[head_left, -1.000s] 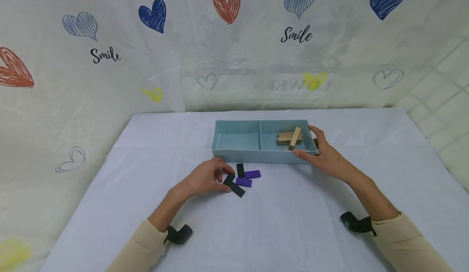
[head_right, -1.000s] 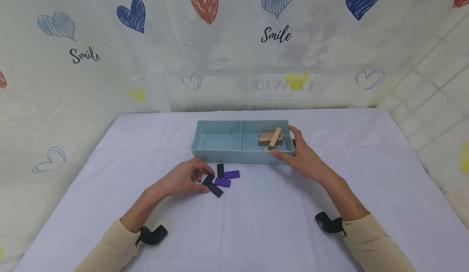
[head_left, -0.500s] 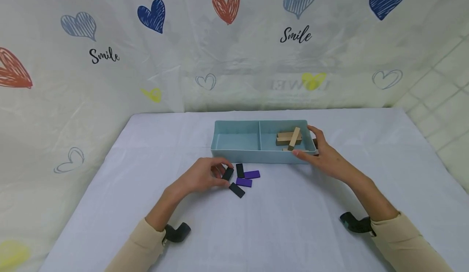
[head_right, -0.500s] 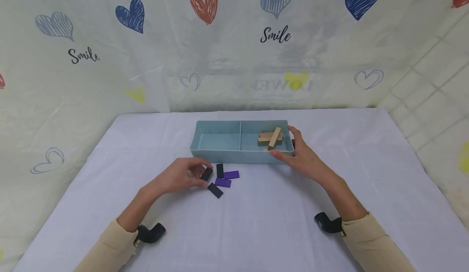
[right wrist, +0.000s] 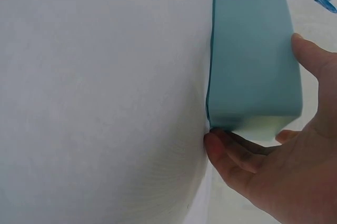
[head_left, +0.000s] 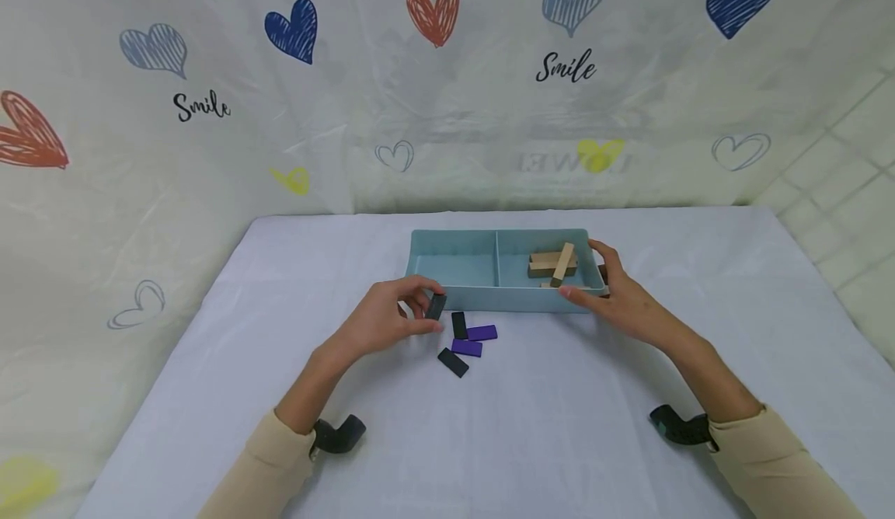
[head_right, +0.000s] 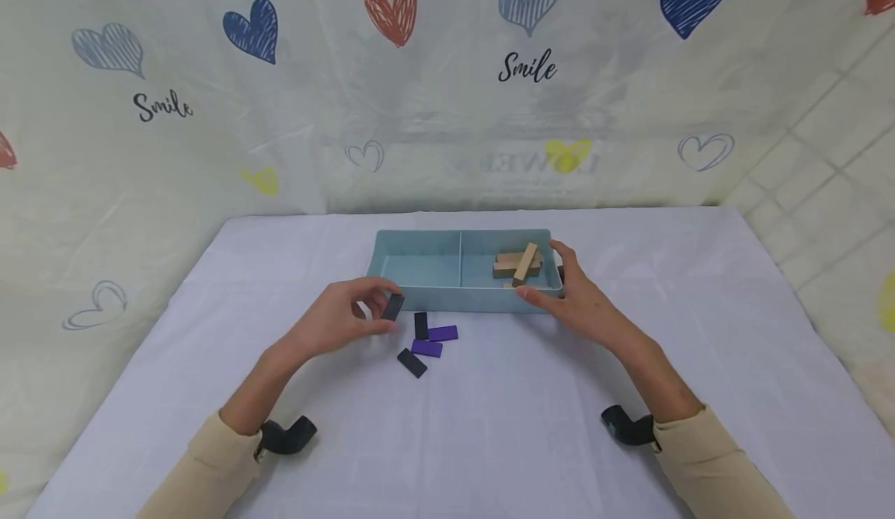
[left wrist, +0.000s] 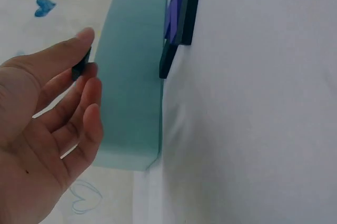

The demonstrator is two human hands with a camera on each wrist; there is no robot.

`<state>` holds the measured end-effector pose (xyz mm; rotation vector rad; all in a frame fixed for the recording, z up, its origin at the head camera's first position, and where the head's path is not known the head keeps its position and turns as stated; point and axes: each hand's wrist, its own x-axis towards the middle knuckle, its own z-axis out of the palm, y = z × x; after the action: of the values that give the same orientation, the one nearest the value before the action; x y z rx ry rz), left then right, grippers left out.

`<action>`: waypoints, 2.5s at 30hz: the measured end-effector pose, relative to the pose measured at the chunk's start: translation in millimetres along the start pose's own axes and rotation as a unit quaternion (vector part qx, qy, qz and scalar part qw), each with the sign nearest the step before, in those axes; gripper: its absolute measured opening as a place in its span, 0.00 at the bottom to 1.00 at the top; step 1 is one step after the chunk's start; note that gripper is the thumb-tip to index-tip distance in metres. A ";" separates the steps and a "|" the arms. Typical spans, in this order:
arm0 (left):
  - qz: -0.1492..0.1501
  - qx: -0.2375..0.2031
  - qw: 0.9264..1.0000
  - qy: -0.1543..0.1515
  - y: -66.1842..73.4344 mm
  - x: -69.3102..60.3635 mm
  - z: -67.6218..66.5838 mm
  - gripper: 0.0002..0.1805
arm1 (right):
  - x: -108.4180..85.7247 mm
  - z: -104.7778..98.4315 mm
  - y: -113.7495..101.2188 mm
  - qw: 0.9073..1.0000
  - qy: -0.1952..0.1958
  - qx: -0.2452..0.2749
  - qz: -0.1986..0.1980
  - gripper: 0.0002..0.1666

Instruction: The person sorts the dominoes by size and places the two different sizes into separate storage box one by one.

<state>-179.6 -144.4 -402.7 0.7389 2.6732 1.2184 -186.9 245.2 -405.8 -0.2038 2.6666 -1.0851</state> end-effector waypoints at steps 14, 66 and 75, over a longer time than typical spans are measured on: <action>0.001 -0.009 0.996 0.083 0.5 15.1 -3.0 0.26 | 0.4 -0.2 3.4 1.000 0.003 -0.002 -0.005 0.63; -0.068 0.057 0.984 0.156 -19.7 63.5 0.8 0.29 | -0.2 0.5 2.0 1.000 0.009 -0.016 -0.002 0.62; -0.064 0.063 0.982 0.167 -19.7 56.8 3.6 0.30 | 0.4 0.9 2.9 1.000 0.007 -0.017 -0.001 0.62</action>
<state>-235.7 -126.1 -414.1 0.3939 3.0358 1.2461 -187.2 246.5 -408.5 -0.2043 2.6995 -1.0471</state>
